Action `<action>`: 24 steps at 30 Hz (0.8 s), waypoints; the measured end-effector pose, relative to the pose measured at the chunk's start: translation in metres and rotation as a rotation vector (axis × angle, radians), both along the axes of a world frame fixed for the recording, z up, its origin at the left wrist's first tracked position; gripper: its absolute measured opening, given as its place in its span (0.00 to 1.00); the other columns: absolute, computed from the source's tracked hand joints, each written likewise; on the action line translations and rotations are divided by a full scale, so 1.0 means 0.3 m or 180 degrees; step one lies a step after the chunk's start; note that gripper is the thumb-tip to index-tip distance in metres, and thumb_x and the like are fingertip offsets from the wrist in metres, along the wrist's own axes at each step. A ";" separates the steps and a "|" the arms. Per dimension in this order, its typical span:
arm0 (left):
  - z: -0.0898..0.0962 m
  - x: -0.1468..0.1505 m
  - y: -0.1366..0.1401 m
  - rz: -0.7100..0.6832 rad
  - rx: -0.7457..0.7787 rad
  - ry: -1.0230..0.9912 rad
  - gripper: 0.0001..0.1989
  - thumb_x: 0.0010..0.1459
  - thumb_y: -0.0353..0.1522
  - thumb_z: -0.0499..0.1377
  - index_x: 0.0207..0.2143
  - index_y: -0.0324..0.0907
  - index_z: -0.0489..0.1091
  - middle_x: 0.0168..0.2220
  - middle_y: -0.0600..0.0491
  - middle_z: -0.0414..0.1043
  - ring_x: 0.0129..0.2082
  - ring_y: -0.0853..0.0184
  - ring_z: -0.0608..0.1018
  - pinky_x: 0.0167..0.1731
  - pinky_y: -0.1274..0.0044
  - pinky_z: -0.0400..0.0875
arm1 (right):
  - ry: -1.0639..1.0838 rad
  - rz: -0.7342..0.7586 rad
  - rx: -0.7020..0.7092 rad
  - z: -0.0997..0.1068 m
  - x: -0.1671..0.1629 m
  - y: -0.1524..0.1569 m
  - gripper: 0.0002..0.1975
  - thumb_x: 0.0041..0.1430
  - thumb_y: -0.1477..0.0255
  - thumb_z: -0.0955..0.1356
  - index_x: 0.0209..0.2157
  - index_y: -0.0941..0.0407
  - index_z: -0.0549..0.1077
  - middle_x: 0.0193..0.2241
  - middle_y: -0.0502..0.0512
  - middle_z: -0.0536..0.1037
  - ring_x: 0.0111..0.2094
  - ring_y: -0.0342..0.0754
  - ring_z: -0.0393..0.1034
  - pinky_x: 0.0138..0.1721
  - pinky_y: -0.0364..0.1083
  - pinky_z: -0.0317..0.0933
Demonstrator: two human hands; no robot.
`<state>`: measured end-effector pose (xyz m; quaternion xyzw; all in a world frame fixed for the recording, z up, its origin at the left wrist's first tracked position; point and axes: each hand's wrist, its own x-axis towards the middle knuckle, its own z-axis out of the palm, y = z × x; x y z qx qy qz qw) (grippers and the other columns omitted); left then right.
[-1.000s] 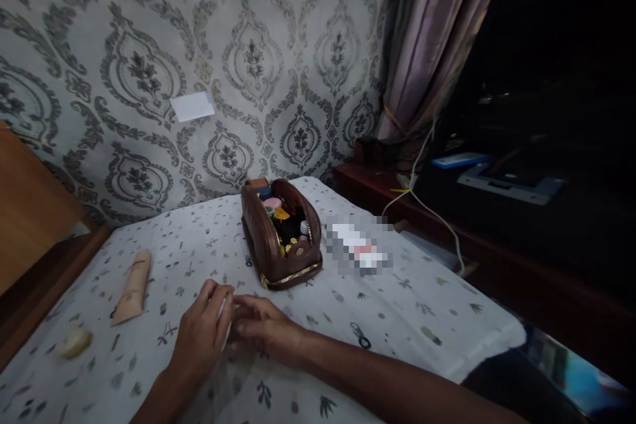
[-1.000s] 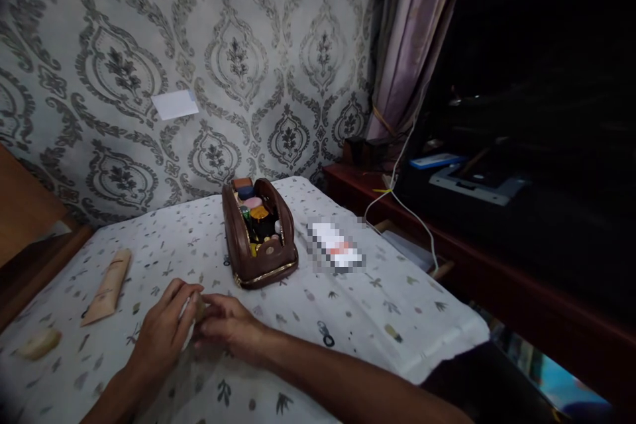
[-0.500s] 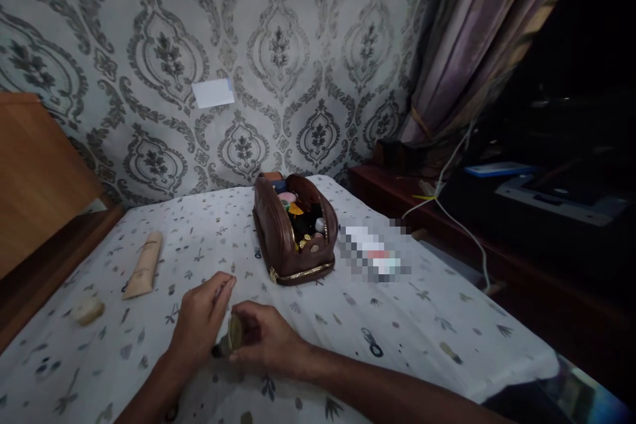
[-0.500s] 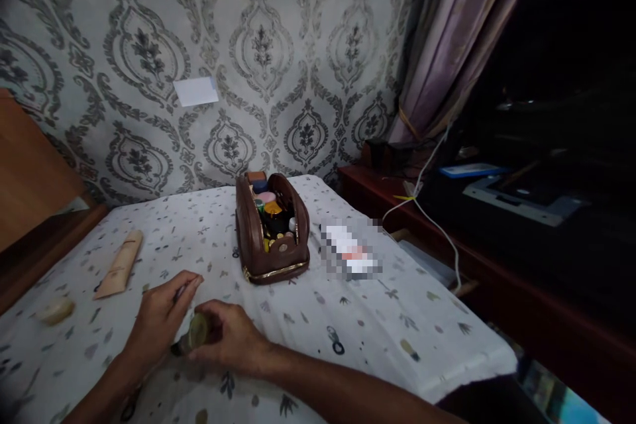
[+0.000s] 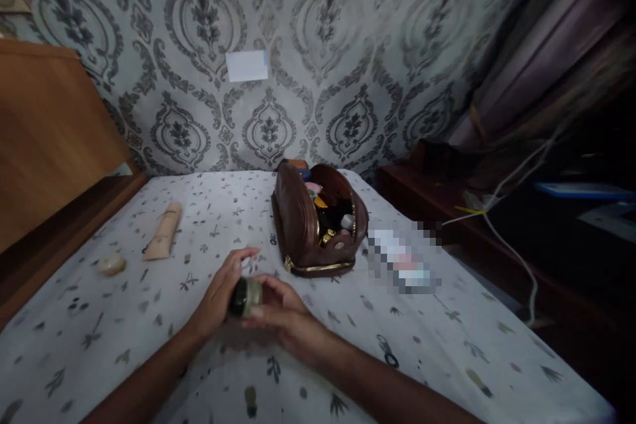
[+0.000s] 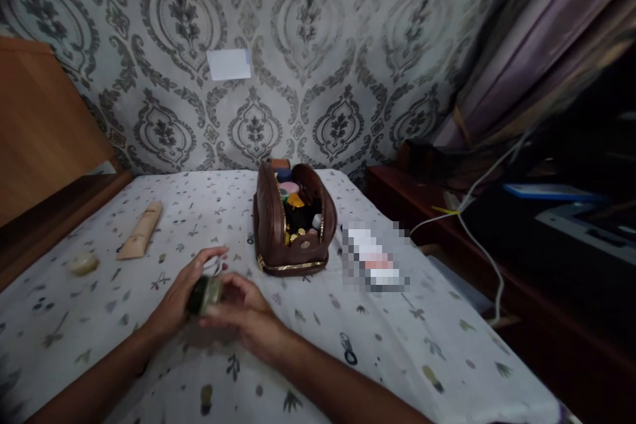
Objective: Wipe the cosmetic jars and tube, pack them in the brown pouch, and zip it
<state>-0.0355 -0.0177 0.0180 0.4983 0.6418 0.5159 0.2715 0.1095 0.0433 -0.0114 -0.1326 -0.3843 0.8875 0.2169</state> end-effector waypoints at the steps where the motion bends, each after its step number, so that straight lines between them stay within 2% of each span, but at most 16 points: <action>1: -0.005 -0.001 -0.001 -0.0120 0.0049 0.0011 0.35 0.63 0.57 0.43 0.54 0.42 0.70 0.54 0.44 0.73 0.53 0.56 0.75 0.56 0.64 0.67 | 0.0014 -0.0029 -0.0067 0.007 0.002 0.004 0.25 0.38 0.66 0.82 0.37 0.56 0.73 0.36 0.48 0.76 0.36 0.44 0.75 0.37 0.44 0.69; 5: -0.022 -0.019 -0.004 -0.0469 0.0152 -0.0164 0.42 0.57 0.60 0.51 0.63 0.40 0.61 0.63 0.40 0.63 0.63 0.52 0.66 0.63 0.63 0.59 | 0.0047 -0.0146 -0.0235 0.018 0.011 0.021 0.22 0.45 0.66 0.80 0.41 0.56 0.73 0.37 0.49 0.77 0.35 0.42 0.75 0.35 0.41 0.69; 10: -0.027 -0.035 -0.012 -0.0735 0.0128 -0.0342 0.51 0.47 0.57 0.65 0.66 0.40 0.56 0.62 0.40 0.62 0.59 0.51 0.70 0.59 0.64 0.65 | -0.0005 -0.0201 -0.0289 0.020 0.016 0.024 0.21 0.48 0.66 0.79 0.42 0.55 0.73 0.38 0.50 0.77 0.35 0.40 0.73 0.37 0.39 0.69; 16: -0.018 -0.027 -0.003 -0.0786 -0.0062 -0.0166 0.33 0.53 0.42 0.67 0.58 0.42 0.66 0.53 0.45 0.72 0.51 0.57 0.75 0.53 0.68 0.69 | -0.0085 -0.0339 -0.0153 0.023 0.017 0.032 0.21 0.47 0.65 0.79 0.41 0.53 0.73 0.38 0.49 0.78 0.37 0.43 0.74 0.43 0.44 0.70; 22: -0.015 -0.024 0.004 -0.0605 0.0061 0.0120 0.30 0.49 0.40 0.70 0.54 0.42 0.69 0.51 0.46 0.74 0.50 0.57 0.76 0.52 0.69 0.70 | -0.0284 -0.0608 0.0130 0.028 0.024 0.045 0.22 0.43 0.67 0.80 0.41 0.51 0.74 0.42 0.50 0.76 0.41 0.44 0.72 0.40 0.41 0.69; 24: -0.013 -0.024 0.003 -0.0609 0.0087 0.0146 0.29 0.49 0.40 0.70 0.53 0.42 0.69 0.50 0.47 0.74 0.50 0.58 0.76 0.51 0.70 0.70 | -0.0322 -0.0640 0.0221 0.032 0.027 0.047 0.22 0.44 0.66 0.80 0.41 0.51 0.74 0.42 0.50 0.76 0.39 0.44 0.71 0.38 0.41 0.69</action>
